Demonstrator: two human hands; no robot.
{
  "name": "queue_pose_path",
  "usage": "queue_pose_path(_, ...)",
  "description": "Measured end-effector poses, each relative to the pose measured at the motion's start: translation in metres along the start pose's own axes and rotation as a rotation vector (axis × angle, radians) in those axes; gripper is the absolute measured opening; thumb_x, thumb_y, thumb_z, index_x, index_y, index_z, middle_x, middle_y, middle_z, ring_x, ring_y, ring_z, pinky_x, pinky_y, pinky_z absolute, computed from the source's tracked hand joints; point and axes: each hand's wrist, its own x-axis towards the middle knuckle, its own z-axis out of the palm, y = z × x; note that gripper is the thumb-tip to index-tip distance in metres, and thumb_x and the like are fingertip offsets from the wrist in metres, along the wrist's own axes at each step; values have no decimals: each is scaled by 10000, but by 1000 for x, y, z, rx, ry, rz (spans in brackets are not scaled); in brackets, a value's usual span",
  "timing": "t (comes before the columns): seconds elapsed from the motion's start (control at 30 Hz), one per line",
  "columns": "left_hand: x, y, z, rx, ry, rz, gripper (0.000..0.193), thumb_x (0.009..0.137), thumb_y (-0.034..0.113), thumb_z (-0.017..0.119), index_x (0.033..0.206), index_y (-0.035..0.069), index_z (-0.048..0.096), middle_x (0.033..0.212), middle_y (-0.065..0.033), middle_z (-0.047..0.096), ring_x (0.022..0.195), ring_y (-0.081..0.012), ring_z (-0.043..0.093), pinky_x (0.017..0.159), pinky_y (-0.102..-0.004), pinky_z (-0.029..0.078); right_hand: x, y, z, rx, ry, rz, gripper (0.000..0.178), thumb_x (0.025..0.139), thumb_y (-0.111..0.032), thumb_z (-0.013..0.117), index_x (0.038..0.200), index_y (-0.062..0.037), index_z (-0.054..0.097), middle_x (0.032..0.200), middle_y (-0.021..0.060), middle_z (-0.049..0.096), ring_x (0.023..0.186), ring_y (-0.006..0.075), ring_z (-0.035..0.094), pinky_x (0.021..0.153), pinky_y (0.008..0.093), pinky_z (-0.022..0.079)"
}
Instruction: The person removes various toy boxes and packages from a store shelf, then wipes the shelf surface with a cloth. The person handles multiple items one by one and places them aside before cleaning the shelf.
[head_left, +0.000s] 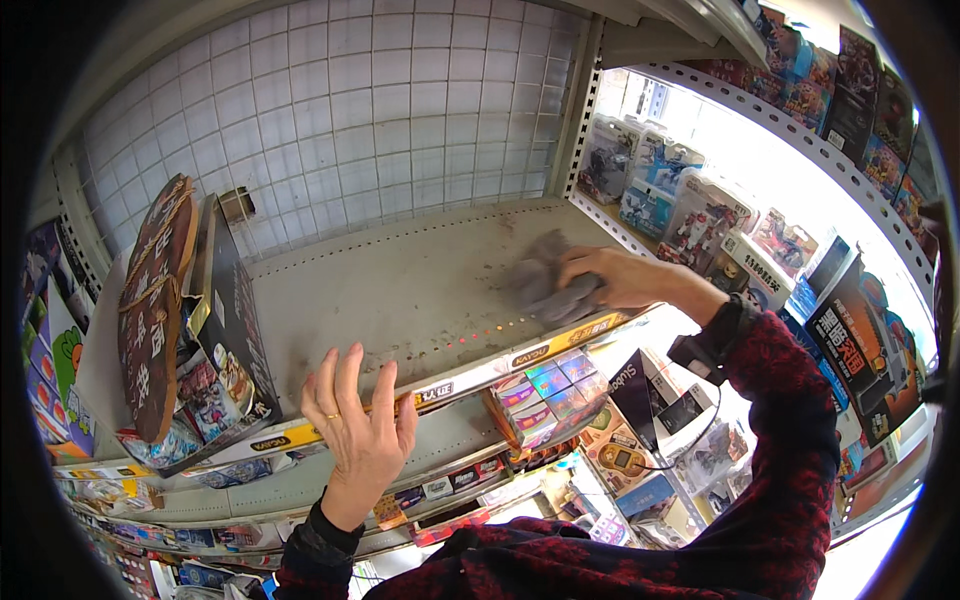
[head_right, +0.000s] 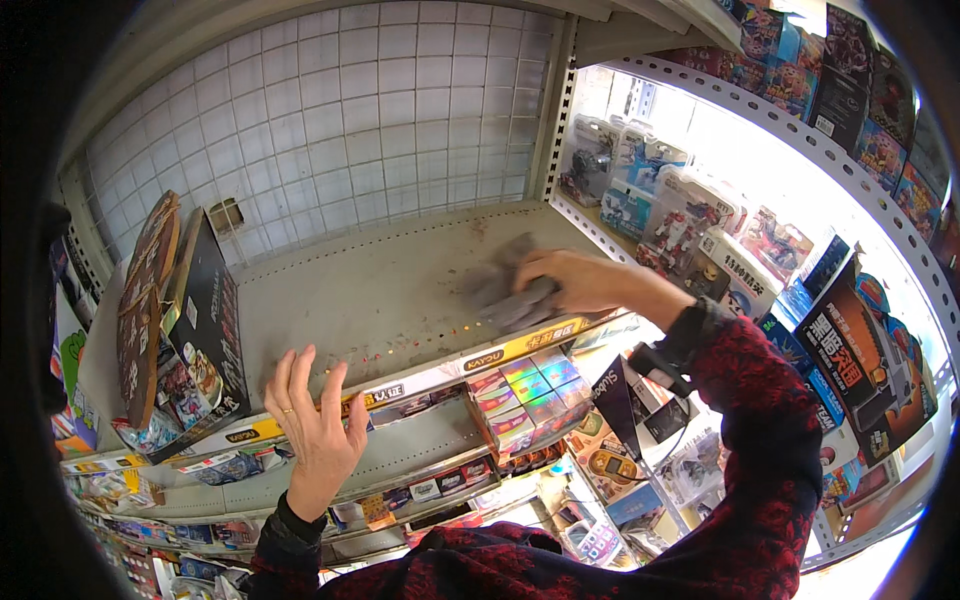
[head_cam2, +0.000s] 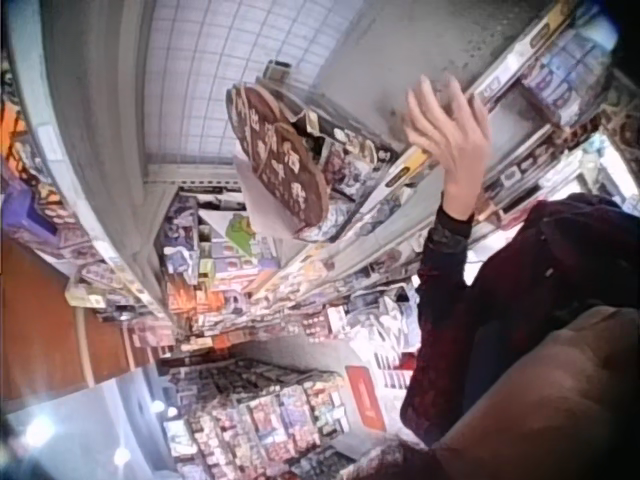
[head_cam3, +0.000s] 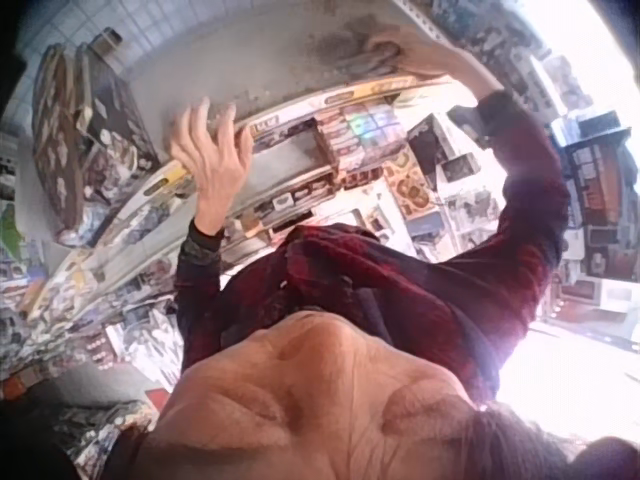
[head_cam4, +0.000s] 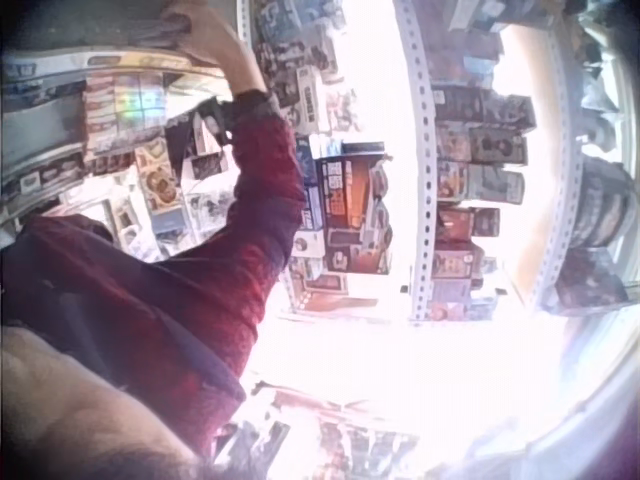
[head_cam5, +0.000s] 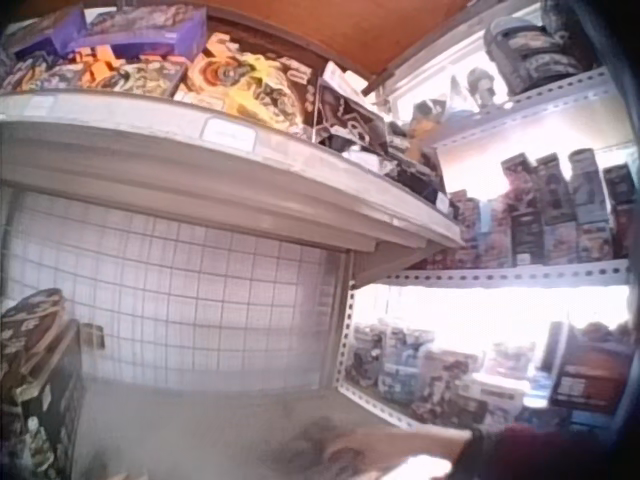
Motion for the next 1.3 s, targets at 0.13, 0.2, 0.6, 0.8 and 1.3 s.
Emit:
queue_pose_path(0.13, -3, -1, 1, 15, -28, 6, 323, 756, 198, 607, 1044, 61, 554, 1201, -184, 433, 1135, -372, 372, 871, -537, 288, -7, 50, -11, -35, 81, 190, 440, 632, 98, 506, 1042, -48, 577, 1064, 165, 554, 1018, 327, 526, 838, 347, 422)
queue_pose_path(0.2, -4, -1, 2, 22, -33, 8, 293, 755, 198, 603, 1014, 66, 568, 1187, -177, 449, 1124, -367, 388, 865, -537, 292, 11, 72, -14, -92, 116, 215, 454, 632, 110, 485, 1050, -41, 575, 1088, 172, 553, 1020, 326, 525, 829, 345, 429)
queue_pose_path(0.6, -8, -4, 9, 133, -51, 23, 260, 795, 261, 488, 923, 64, 598, 1102, -130, 514, 1082, -336, 436, 847, -479, 310, 127, 138, -39, -208, 47, 524, 524, 625, 28, 528, 1136, -86, 545, 966, 194, 608, 942, 337, 585, 732, 424, 484)
queue_pose_path(0.8, -7, -4, 11, 145, -28, 28, 274, 804, 273, 463, 903, 58, 601, 1083, -129, 529, 1072, -326, 447, 834, -473, 307, 109, 88, -58, -387, 174, 53, 511, 650, -25, 565, 1155, -102, 538, 1065, 217, 539, 957, 354, 545, 823, 401, 456)
queue_pose_path(1.3, -4, -2, 11, 171, -17, -13, 225, 756, 288, 497, 802, 102, 616, 1014, -86, 579, 1032, -281, 480, 826, -474, 324, 128, 92, -4, -180, -58, -38, 559, 777, -87, 526, 1311, -170, 380, 1288, 183, 363, 1104, 377, 462, 946, 407, 388)
